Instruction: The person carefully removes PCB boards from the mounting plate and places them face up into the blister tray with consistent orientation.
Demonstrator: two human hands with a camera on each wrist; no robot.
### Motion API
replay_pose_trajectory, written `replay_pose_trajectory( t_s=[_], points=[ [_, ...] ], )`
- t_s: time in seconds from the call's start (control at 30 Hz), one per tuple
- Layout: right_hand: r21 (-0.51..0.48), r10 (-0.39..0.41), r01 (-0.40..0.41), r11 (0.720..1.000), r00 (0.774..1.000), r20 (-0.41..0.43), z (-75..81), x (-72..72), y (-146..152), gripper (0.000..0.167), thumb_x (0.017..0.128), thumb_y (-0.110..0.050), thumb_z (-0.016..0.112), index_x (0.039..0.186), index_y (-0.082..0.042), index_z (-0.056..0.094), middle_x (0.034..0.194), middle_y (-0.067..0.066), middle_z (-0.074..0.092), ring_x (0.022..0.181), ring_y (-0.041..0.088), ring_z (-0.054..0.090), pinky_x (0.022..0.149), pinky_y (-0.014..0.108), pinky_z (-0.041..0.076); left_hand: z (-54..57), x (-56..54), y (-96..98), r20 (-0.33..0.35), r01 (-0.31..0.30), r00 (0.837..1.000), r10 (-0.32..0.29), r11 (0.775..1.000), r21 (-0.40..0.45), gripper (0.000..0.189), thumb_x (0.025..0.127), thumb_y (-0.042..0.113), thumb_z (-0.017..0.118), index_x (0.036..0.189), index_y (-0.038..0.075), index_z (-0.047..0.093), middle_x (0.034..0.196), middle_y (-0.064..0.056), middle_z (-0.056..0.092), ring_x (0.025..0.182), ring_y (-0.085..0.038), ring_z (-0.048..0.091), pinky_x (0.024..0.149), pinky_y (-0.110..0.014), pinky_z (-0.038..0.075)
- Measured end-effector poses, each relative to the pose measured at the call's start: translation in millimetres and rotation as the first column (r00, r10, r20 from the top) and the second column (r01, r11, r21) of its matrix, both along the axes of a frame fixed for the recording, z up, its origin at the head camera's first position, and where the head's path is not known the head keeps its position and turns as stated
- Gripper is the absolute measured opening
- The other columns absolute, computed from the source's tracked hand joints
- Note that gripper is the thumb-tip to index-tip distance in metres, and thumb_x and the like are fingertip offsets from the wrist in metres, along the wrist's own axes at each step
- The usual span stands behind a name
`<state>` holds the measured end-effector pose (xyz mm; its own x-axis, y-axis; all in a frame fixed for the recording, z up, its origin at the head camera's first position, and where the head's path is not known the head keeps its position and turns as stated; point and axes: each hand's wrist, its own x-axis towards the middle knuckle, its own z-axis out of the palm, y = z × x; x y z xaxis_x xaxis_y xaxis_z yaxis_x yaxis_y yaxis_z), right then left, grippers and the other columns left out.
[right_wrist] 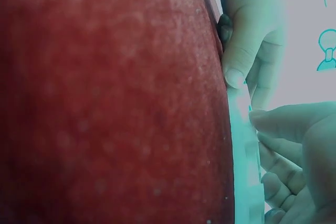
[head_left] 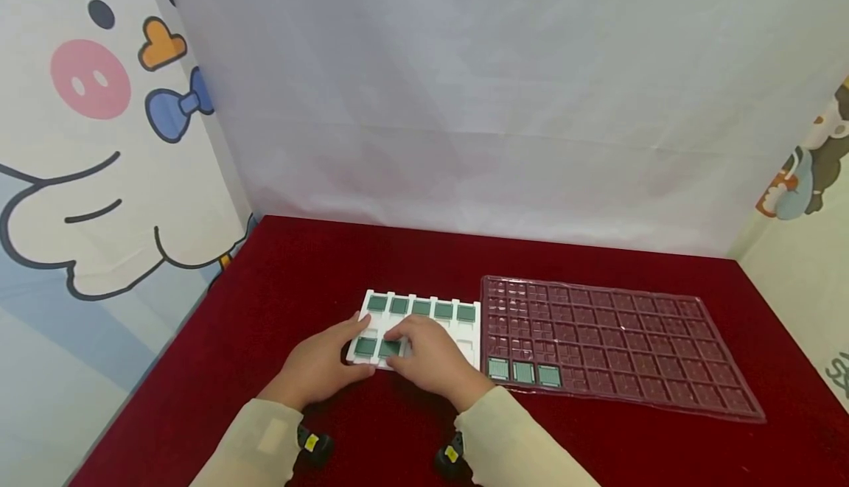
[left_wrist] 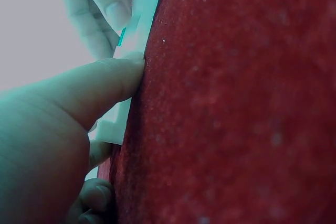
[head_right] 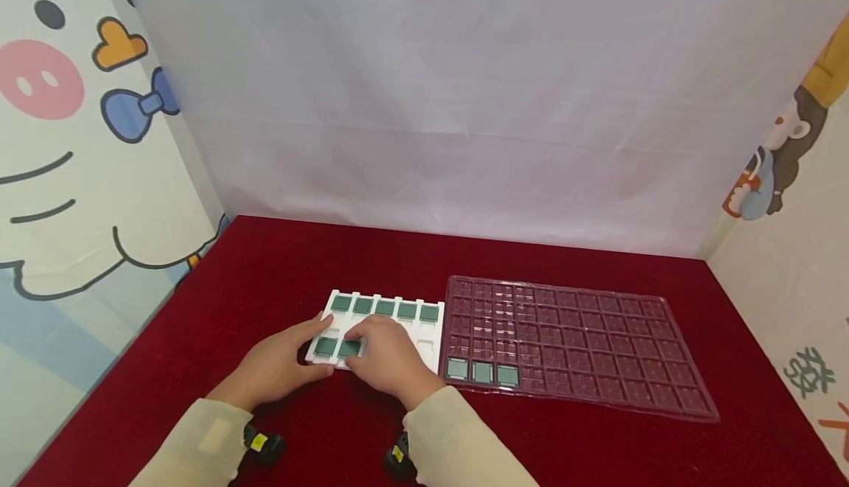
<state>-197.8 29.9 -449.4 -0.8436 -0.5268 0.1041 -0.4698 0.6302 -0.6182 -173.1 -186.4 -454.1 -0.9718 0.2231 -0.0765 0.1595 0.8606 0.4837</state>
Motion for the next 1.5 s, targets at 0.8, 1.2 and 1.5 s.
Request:
replay_pose_trajectory(
  t_s=[0.8, 1.2, 1.5],
  points=[
    [0.014, -0.053, 0.053, 0.999, 0.998, -0.016, 2.9, 4.4, -1, 0.026, 0.093, -0.021, 0.077, 0.117, -0.011, 0.077, 0.118, 0.001, 0.07, 0.118, 0.022, 0.062, 0.105, 0.041, 0.048, -0.6, 0.1, 0.0, 0.003, -0.001, 1.0, 0.001, 1.0, 0.016, 0.082, 0.087, 0.035, 0.083, 0.158, 0.017, 0.045, 0.16, -0.01, 0.045, 0.136, -0.031, 0.052, 0.11, -0.055, 0.044],
    [-0.059, -0.085, 0.085, 0.995, 0.996, 0.001, 4.5, 9.2, 21, 0.022, 0.092, -0.018, 0.077, 0.112, -0.011, 0.077, 0.116, 0.001, 0.071, 0.115, 0.023, 0.062, 0.102, 0.045, 0.049, -1.9, -0.9, -0.3, -0.001, 0.007, 1.0, -0.007, 1.0, -0.005, 0.083, 0.087, 0.035, 0.083, 0.158, 0.017, 0.044, 0.162, -0.008, 0.042, 0.139, -0.031, 0.049, 0.111, -0.054, 0.043],
    [-0.084, -0.114, 0.114, 0.99, 0.993, 0.006, 3.3, 14.1, 37, 0.018, 0.091, -0.016, 0.079, 0.109, -0.012, 0.078, 0.113, -0.002, 0.07, 0.104, 0.018, 0.062, 0.093, 0.043, 0.052, 0.7, -0.5, 0.6, 0.04, -0.015, 0.999, 0.014, 1.0, 0.014, 0.084, 0.087, 0.036, 0.083, 0.159, 0.019, 0.043, 0.163, -0.008, 0.04, 0.141, -0.032, 0.047, 0.112, -0.056, 0.041]
  ],
)
